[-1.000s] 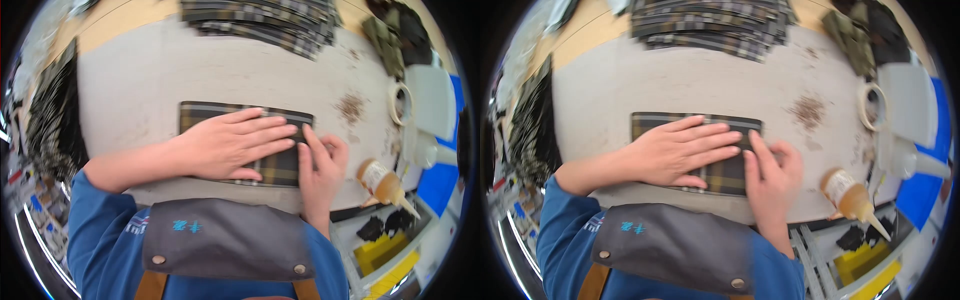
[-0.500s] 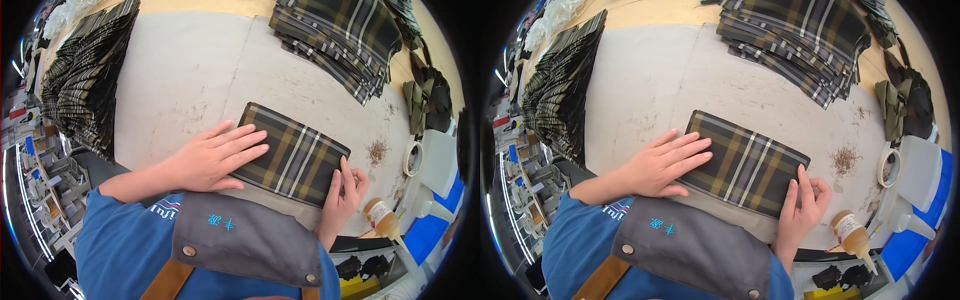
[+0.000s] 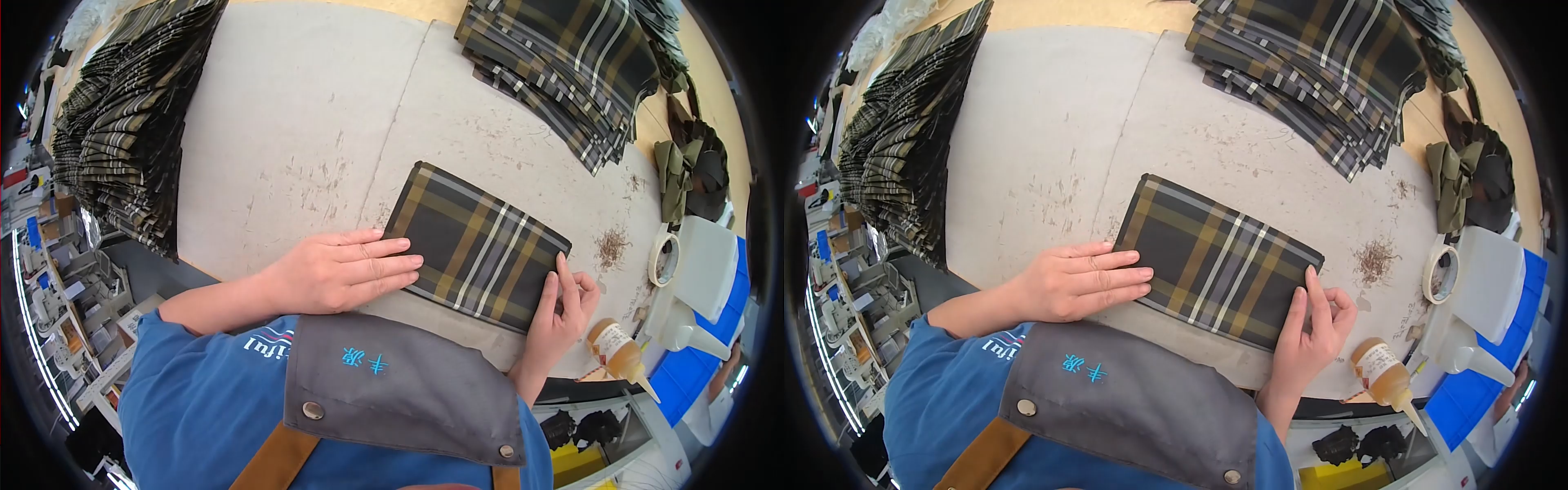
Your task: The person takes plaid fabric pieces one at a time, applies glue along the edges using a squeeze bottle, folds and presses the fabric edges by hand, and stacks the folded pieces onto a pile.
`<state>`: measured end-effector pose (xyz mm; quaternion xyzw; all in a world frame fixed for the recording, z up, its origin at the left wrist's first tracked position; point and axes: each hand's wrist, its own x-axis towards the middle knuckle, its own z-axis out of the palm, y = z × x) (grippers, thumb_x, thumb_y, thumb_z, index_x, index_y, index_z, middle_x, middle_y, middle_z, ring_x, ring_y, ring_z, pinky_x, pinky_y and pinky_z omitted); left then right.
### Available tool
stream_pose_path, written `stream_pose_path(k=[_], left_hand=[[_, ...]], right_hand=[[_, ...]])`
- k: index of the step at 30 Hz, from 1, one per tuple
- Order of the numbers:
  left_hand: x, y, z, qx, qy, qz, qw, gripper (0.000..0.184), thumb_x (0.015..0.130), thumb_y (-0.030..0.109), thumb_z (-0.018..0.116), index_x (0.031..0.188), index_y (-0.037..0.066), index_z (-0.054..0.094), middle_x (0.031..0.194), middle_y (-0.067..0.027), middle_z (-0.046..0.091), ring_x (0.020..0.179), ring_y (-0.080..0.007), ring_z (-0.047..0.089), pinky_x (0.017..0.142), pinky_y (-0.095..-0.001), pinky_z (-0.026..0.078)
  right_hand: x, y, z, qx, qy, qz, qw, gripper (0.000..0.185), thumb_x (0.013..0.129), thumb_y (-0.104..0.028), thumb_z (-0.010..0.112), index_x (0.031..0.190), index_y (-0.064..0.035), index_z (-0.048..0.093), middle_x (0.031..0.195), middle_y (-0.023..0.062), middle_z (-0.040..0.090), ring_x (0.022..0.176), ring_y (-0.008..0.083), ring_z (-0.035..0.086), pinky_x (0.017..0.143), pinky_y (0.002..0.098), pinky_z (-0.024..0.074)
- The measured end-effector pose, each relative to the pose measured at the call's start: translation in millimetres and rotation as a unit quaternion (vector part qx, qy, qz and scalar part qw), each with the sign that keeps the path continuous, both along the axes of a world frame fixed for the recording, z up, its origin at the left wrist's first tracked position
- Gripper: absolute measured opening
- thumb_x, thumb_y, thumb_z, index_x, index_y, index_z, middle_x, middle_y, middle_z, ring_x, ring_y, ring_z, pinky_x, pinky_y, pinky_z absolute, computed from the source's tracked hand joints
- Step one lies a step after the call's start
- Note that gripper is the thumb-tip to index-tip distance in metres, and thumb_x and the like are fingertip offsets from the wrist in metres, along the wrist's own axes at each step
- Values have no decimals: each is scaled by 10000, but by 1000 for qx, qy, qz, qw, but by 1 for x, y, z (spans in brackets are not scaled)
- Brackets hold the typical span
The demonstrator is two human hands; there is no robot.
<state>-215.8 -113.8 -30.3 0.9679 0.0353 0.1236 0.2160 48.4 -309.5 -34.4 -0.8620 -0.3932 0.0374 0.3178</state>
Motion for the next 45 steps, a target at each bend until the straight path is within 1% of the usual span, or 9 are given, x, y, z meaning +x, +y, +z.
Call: stream_pose_path(k=[14, 24, 26, 30, 32, 36, 42, 44, 45], left_hand=[[0, 2, 0, -23, -18, -46, 999, 293, 940, 109, 609, 1192, 174, 744, 1290, 41, 702, 1209, -125, 654, 1059, -309, 514], [-3, 4, 0, -56, -30, -56, 996, 309, 917, 116, 609, 1195, 160, 735, 1300, 31, 696, 1198, -142, 664, 1045, -311, 533], [-4, 4, -1, -53, -38, -64, 996, 322, 915, 119, 608, 1213, 154, 723, 1309, 18, 690, 1199, -149, 664, 1046, -320, 534], [-4, 4, -1, -59, -38, -69, 995, 332, 918, 120, 606, 1230, 150, 714, 1307, 8, 691, 1195, -150, 665, 1042, -323, 539], [-5, 5, -2, -44, -37, -71, 996, 340, 920, 125, 602, 1241, 150, 709, 1299, 1, 693, 1192, -150, 666, 1039, -325, 542], [-6, 5, -6, -54, -55, -71, 994, 355, 889, 153, 609, 1233, 119, 689, 1287, 0, 687, 1185, -144, 664, 1049, -314, 537], [-5, 8, -7, -61, -49, -61, 995, 331, 915, 175, 629, 1237, 125, 686, 1300, -5, 679, 1245, -206, 630, 1092, -388, 493], [-3, 9, -2, -58, -17, 61, 996, 445, 922, 213, 653, 1358, 127, 626, 1412, -38, 618, 1375, -272, 528, 1160, -468, 374], [-1, 9, -1, -58, -17, 61, 996, 445, 922, 213, 653, 1358, 127, 626, 1412, -38, 618, 1375, -272, 528, 1160, -468, 374]], right_hand=[[0, 2, 1, 7, 11, -13, 1000, 278, 914, -17, 710, 1182, -65, 761, 985, 51, 529, 849, 139, 498, 723, 254, 410], [0, 3, 6, 4, 20, -5, 1000, 305, 903, -60, 731, 1206, -86, 754, 1009, 60, 535, 866, 162, 497, 745, 293, 424], [-9, 9, 17, -69, -154, 25, 985, 396, 868, -173, 775, 1258, -124, 731, 1116, 82, 588, 948, 215, 541, 840, 340, 435], [-37, 32, 42, -98, -204, 170, 959, 535, 816, -306, 804, 1323, -178, 689, 1310, 82, 601, 1125, 248, 576, 975, 376, 418], [-48, 41, 45, -139, -148, 321, 925, 553, 815, -347, 791, 1337, -207, 671, 1460, 23, 558, 1317, 198, 536, 1077, 376, 390], [-59, 40, 31, -133, -140, 397, 897, 455, 873, -278, 739, 1318, -208, 676, 1476, -67, 561, 1382, 130, 498, 1133, 367, 379], [-61, 35, 23, -114, -138, 410, 894, 355, 919, -194, 687, 1274, -185, 705, 1390, -57, 635, 1321, 132, 566, 1107, 341, 412], [-61, 34, 21, -98, -137, 406, 898, 336, 927, -189, 677, 1260, -183, 713, 1379, -56, 643, 1310, 134, 576, 1105, 342, 415], [-61, 34, 21, -94, -134, 408, 898, 329, 923, -175, 675, 1249, -178, 719, 1366, -52, 652, 1301, 136, 585, 1101, 342, 419]])
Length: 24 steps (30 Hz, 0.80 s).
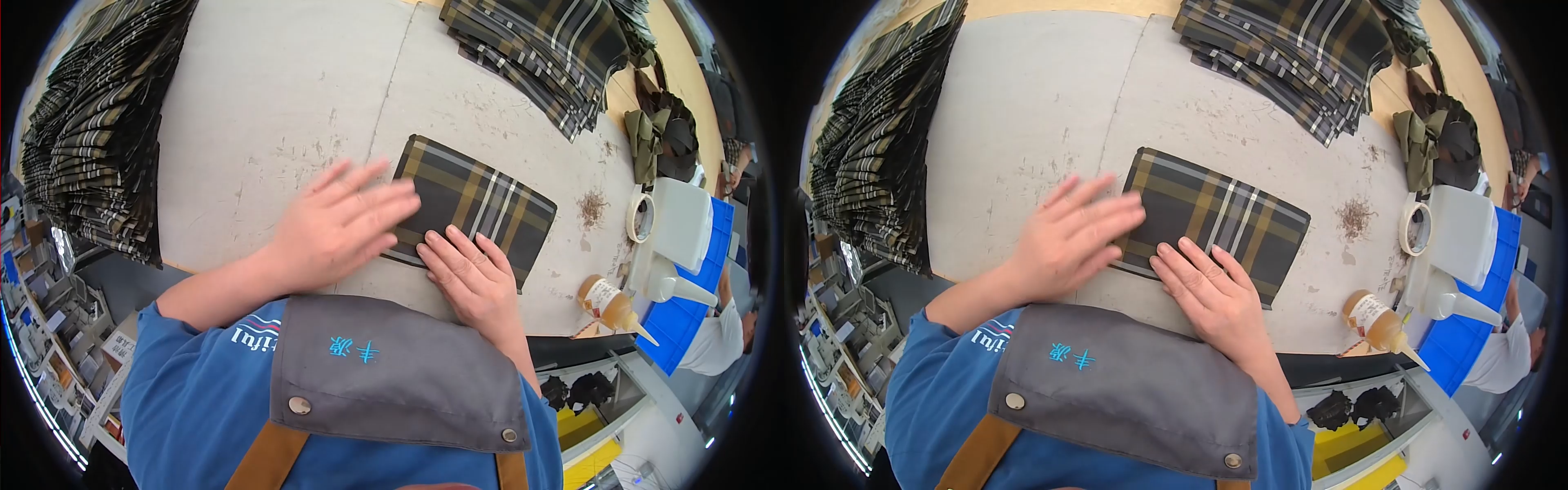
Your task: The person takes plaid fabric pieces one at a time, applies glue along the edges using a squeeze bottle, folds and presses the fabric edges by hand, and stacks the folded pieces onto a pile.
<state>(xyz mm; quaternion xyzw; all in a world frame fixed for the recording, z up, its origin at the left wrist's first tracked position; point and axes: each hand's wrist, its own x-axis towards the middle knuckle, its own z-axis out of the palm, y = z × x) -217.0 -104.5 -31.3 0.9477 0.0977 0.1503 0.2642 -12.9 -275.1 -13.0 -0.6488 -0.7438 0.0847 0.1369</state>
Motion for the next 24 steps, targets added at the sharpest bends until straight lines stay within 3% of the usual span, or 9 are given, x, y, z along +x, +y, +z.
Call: stream_pose_path(k=[2, 6, 16, 20, 24], left_hand=[[4, 1, 1, 12, 63, 111, 992, 542, 926, 281, 659, 1436, 130, 558, 1511, -54, 527, 1457, -311, 417, 1192, -514, 278], [4, -1, 2, 39, 95, 120, 987, 543, 944, 300, 631, 1454, 136, 545, 1550, -55, 484, 1476, -323, 377, 1208, -521, 239], [8, -1, 3, 51, 129, 116, 983, 572, 952, 380, 599, 1472, 150, 535, 1555, -51, 481, 1484, -325, 365, 1222, -516, 195], [10, -1, 10, 71, 141, 38, 987, 598, 1010, 516, 463, 1477, 147, 532, 1555, -53, 482, 1502, -331, 337, 1232, -530, 156], [12, -2, 11, 95, 161, 21, 982, 588, 1032, 517, 429, 1464, 135, 546, 1542, -47, 498, 1492, -331, 355, 1230, -534, 157]], right_hand=[[1, -1, 0, 1, 6, 1, 1000, 323, 920, -161, 672, 1238, -173, 725, 1354, -47, 662, 1292, 138, 593, 1097, 342, 423], [3, -3, -3, 3, 16, 9, 1000, 334, 902, -132, 673, 1230, -159, 726, 1348, -27, 668, 1291, 141, 597, 1096, 344, 425], [7, -7, -4, 18, 24, 3, 1000, 351, 933, -124, 606, 1267, -167, 702, 1400, -43, 630, 1314, 117, 572, 1133, 361, 401], [8, -10, -6, 17, 45, -1, 999, 368, 942, -111, 589, 1291, -177, 683, 1416, -50, 616, 1322, 113, 564, 1117, 364, 425], [5, -1, 2, 32, 126, -57, 990, 502, 904, -273, 699, 1380, -135, 617, 1411, 65, 618, 1311, 198, 583, 1087, 392, 441]])
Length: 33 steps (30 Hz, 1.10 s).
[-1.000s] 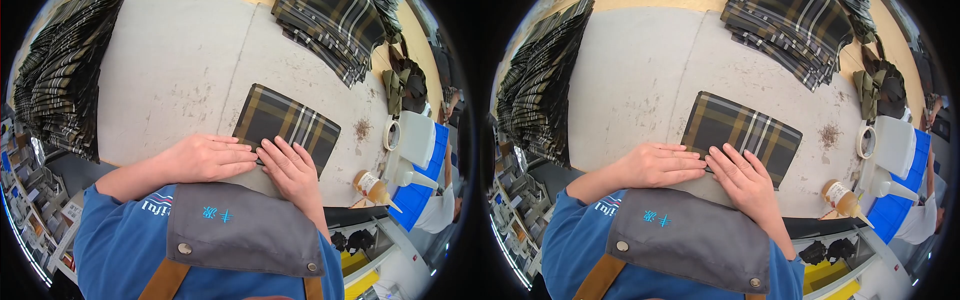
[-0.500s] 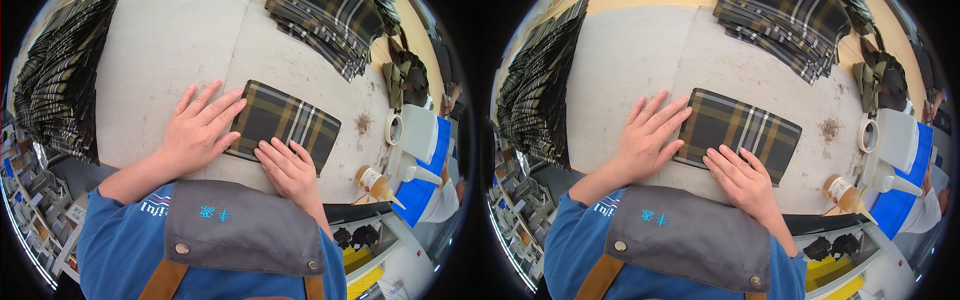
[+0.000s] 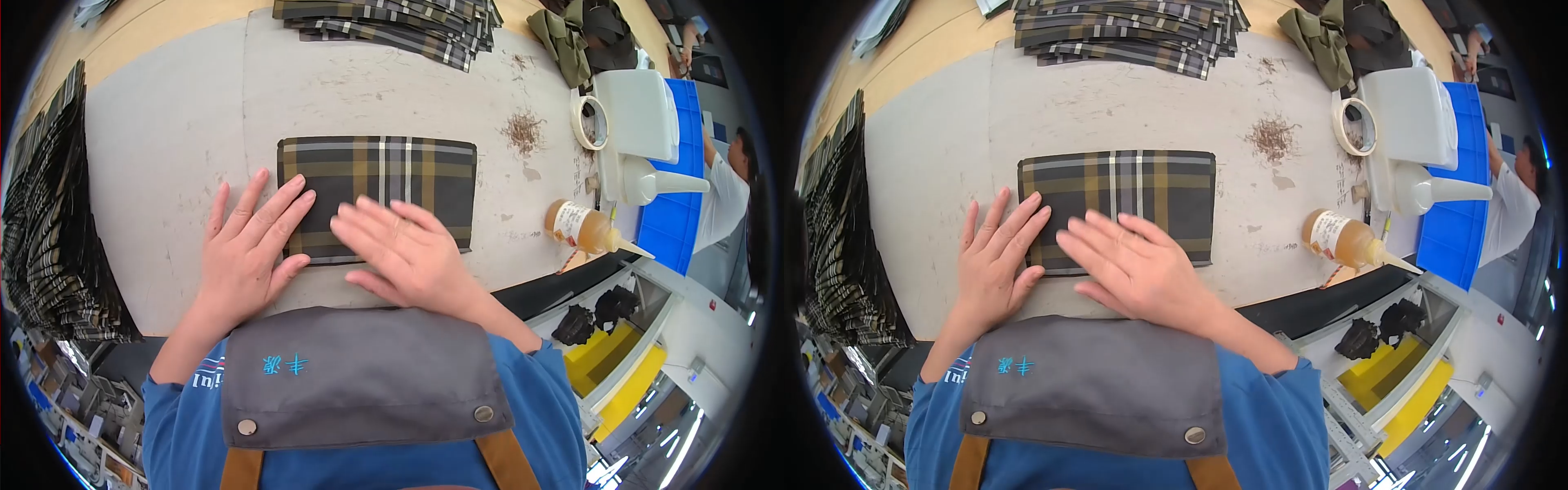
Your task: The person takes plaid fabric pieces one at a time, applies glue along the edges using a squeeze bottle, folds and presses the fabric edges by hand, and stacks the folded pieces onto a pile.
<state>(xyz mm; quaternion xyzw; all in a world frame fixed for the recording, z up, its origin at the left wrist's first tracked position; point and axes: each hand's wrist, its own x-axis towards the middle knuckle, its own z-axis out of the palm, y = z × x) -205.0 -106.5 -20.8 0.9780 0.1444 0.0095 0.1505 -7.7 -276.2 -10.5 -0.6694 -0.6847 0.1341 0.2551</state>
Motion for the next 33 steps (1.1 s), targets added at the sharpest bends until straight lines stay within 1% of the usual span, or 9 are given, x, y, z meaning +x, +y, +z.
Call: stream_pose_path(k=[1, 5, 14, 16, 18, 19, 26, 28, 33], left_hand=[[0, -1, 1, -2, -2, 3, 1000, 580, 1034, 510, 429, 1459, 135, 551, 1537, -45, 504, 1490, -330, 361, 1229, -536, 158], [0, 0, 0, 1, 2, 5, 1000, 573, 1031, 507, 441, 1459, 143, 553, 1537, -41, 503, 1490, -329, 360, 1228, -540, 160], [1, -1, 4, 0, 8, 13, 1000, 551, 1025, 492, 459, 1443, 151, 572, 1522, -33, 521, 1473, -328, 383, 1227, -536, 164], [1, -1, 4, 1, 0, 23, 1000, 576, 931, 480, 618, 1444, 221, 575, 1520, 34, 515, 1475, -258, 384, 1240, -506, 159], [1, -1, 4, 3, 6, 14, 1000, 572, 971, 502, 540, 1448, 187, 568, 1525, -1, 513, 1477, -293, 378, 1235, -521, 158], [0, -1, 5, 3, 13, 6, 1000, 585, 1011, 524, 463, 1451, 152, 562, 1531, -37, 510, 1479, -328, 371, 1229, -536, 158], [14, -23, 7, -44, 34, -62, 997, 749, 938, 580, 537, 1560, 182, 409, 1631, -28, 364, 1518, -275, 307, 1245, -518, 142], [20, -38, -5, -18, -33, -199, 979, 776, 947, 569, 548, 1585, 173, 354, 1644, -23, 337, 1527, -248, 284, 1255, -474, 158], [15, -53, -7, -83, 3, -129, 988, 817, 955, 581, 539, 1600, 136, 305, 1660, -52, 292, 1540, -240, 243, 1258, -443, 168]], right_hand=[[2, 4, -2, -13, -32, -6, 999, 695, 860, -393, 750, 1459, -113, 537, 1492, 120, 535, 1379, 256, 516, 1114, 420, 405], [-10, 24, -1, -83, -40, -10, 996, 954, 818, -578, 725, 1572, -121, 361, 1655, 122, 282, 1530, 285, 271, 1187, 466, 297], [9, 5, -2, -207, -103, -137, 963, 1036, 813, -683, 662, 1615, -161, 266, 1689, 83, 214, 1559, 250, 197, 1231, 503, 179], [22, -11, -7, -204, -106, -165, 959, 1033, 833, -691, 636, 1619, -143, 252, 1695, 87, 197, 1561, 256, 192, 1235, 513, 134], [34, -24, -7, -216, -130, -245, 936, 1045, 847, -703, 611, 1621, -113, 231, 1696, 92, 193, 1563, 266, 186, 1231, 537, 98], [37, -27, -7, -213, -126, -243, 938, 1045, 847, -703, 611, 1621, -113, 231, 1696, 92, 193, 1563, 266, 186, 1231, 537, 98], [38, -30, -11, -212, -137, -231, 940, 1072, 837, -654, 647, 1624, -84, 195, 1699, 99, 182, 1567, 284, 171, 1225, 552, 81], [36, -29, -10, -216, -150, -253, 931, 1069, 833, -631, 668, 1623, -85, 199, 1699, 97, 183, 1567, 287, 170, 1224, 559, 55], [36, -31, -15, -197, -158, -253, 934, 1068, 831, -636, 672, 1622, -91, 205, 1695, 95, 198, 1564, 286, 183, 1221, 566, 44]])
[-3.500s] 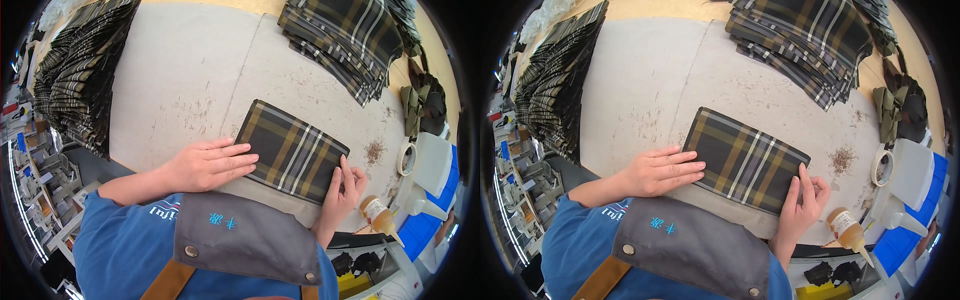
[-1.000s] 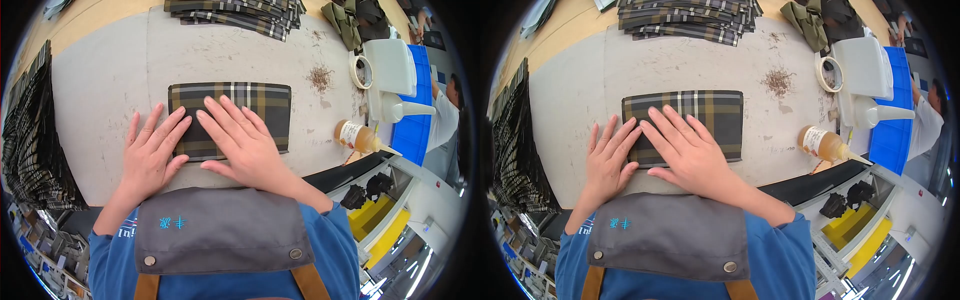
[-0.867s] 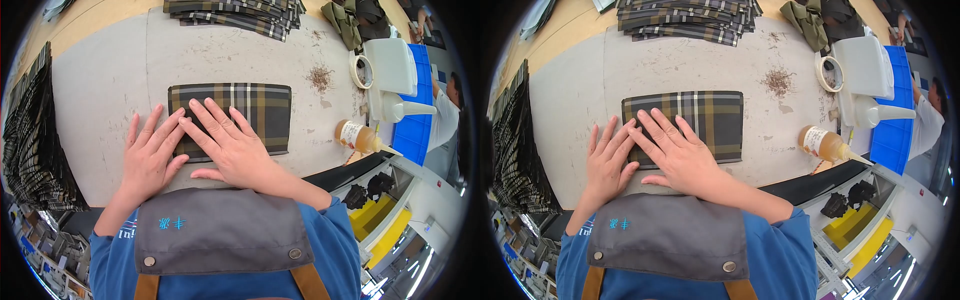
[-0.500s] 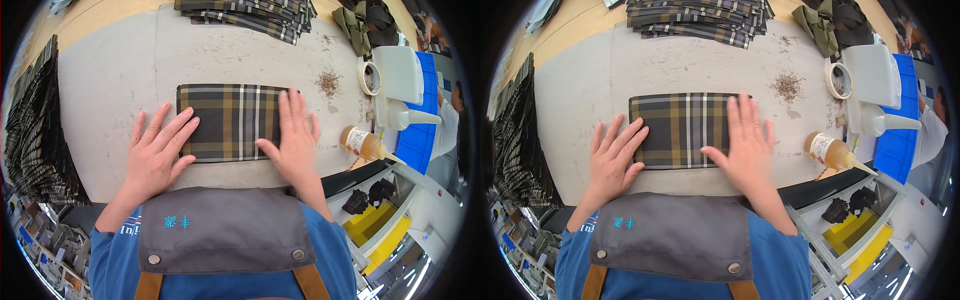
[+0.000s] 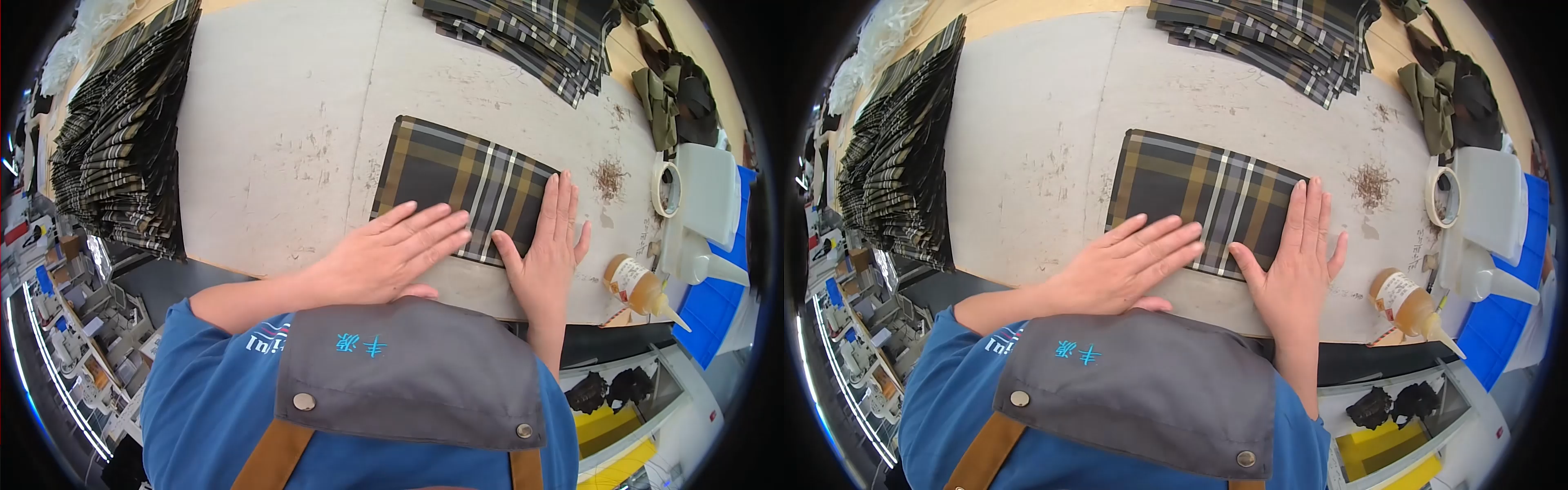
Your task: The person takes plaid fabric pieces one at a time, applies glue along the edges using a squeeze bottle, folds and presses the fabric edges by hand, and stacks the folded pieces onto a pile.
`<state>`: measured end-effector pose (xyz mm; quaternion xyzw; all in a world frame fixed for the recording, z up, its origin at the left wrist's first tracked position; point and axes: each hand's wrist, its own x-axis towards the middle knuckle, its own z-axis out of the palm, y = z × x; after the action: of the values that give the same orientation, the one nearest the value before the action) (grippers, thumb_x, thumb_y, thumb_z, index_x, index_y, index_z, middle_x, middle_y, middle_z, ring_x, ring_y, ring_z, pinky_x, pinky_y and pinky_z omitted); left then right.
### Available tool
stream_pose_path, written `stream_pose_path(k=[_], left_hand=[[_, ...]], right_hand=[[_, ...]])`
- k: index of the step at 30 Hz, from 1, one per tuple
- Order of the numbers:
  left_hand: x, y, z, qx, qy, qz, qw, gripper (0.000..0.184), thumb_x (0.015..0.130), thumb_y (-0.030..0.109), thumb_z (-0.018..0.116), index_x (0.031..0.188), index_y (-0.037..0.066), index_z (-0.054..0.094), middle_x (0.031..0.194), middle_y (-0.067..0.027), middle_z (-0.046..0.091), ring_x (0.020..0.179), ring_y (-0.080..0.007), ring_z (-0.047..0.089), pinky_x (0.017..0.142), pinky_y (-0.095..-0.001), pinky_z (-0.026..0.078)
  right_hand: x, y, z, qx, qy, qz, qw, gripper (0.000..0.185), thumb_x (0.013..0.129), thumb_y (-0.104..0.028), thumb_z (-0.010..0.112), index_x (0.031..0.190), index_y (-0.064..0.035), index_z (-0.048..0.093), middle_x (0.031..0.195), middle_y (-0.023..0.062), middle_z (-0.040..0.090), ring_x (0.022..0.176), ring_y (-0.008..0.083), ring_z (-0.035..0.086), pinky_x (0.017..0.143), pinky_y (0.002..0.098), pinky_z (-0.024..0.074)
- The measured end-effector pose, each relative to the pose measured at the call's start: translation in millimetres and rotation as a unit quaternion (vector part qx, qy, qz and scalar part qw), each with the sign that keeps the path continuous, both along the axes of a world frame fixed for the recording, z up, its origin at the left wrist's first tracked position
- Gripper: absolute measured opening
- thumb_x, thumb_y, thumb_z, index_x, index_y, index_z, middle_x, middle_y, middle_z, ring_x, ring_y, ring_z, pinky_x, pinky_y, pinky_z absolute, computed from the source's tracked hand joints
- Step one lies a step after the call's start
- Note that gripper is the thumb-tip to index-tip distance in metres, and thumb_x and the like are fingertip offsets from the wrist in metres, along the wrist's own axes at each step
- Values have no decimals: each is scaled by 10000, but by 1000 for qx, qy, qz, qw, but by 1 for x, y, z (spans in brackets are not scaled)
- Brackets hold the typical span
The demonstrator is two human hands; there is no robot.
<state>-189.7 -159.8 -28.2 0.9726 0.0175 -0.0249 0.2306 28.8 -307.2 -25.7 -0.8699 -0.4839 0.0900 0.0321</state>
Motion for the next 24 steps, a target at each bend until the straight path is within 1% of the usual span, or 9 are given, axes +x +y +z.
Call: stream_pose_path(k=[5, 6, 9, 10, 15, 17, 21, 23, 24], left_hand=[[-18, -8, 4, 28, 38, 110, 993, 832, 959, 617, 525, 1585, 106, 327, 1663, -66, 275, 1546, -249, 221, 1265, -427, 155], [-19, -8, 3, 15, 38, 113, 993, 856, 938, 613, 560, 1589, 112, 321, 1663, -69, 276, 1544, -257, 232, 1261, -442, 159], [-15, -2, 11, 14, 47, 110, 993, 895, 898, 651, 536, 1596, 133, 322, 1668, -80, 270, 1544, -280, 237, 1247, -489, 159], [-9, 2, 12, 9, 26, 110, 994, 885, 898, 620, 555, 1596, 130, 321, 1665, -89, 277, 1540, -292, 248, 1240, -510, 167], [36, 24, 17, 12, -21, 136, 990, 849, 929, 527, 599, 1596, 98, 298, 1665, -113, 267, 1540, -312, 243, 1239, -494, 179], [43, 28, 8, 59, -19, 191, 980, 850, 938, 493, 606, 1600, 76, 272, 1666, -124, 259, 1542, -313, 235, 1238, -486, 187], [44, 27, 3, 72, 30, 198, 977, 861, 926, 451, 632, 1598, 61, 261, 1669, -130, 252, 1543, -323, 228, 1233, -501, 193], [46, 25, 2, 68, 32, 190, 979, 865, 919, 435, 640, 1599, 61, 259, 1674, -132, 241, 1546, -324, 223, 1233, -509, 184], [46, 24, 1, 78, 32, 199, 976, 843, 924, 426, 643, 1595, 71, 277, 1668, -124, 255, 1542, -313, 236, 1231, -510, 186]], right_hand=[[0, 1, 2, -3, -5, -2, 1000, 1067, 841, -665, 653, 1621, -91, 206, 1691, 95, 211, 1561, 281, 192, 1219, 571, 61], [-1, 1, 1, -3, -5, -3, 1000, 1067, 841, -665, 653, 1621, -91, 206, 1691, 95, 211, 1561, 281, 192, 1219, 571, 61], [0, 1, 1, -1, -17, -6, 1000, 1058, 848, -669, 643, 1620, -93, 207, 1691, 94, 209, 1560, 278, 193, 1216, 580, 85], [0, 1, 2, -5, -12, -3, 1000, 1054, 851, -668, 639, 1620, -92, 206, 1692, 93, 205, 1561, 275, 192, 1215, 584, 95], [1, 0, 4, -3, -2, 5, 1000, 1058, 857, -680, 623, 1622, -87, 196, 1697, 86, 189, 1564, 263, 181, 1209, 599, 126], [2, -1, 2, -1, -4, -3, 1000, 1068, 856, -692, 616, 1624, -87, 187, 1699, 85, 180, 1567, 261, 174, 1206, 607, 129], [2, -1, 3, 28, 26, -5, 999, 1082, 843, -698, 630, 1623, -86, 198, 1702, 91, 169, 1569, 259, 166, 1194, 625, 129], [-5, 8, 15, 45, 57, 18, 997, 1076, 827, -699, 648, 1622, -111, 224, 1697, 91, 188, 1566, 258, 175, 1192, 632, 122], [-10, 13, 22, 44, 102, 96, 989, 1046, 827, -684, 654, 1617, -129, 251, 1691, 88, 209, 1564, 262, 186, 1208, 593, 115]])
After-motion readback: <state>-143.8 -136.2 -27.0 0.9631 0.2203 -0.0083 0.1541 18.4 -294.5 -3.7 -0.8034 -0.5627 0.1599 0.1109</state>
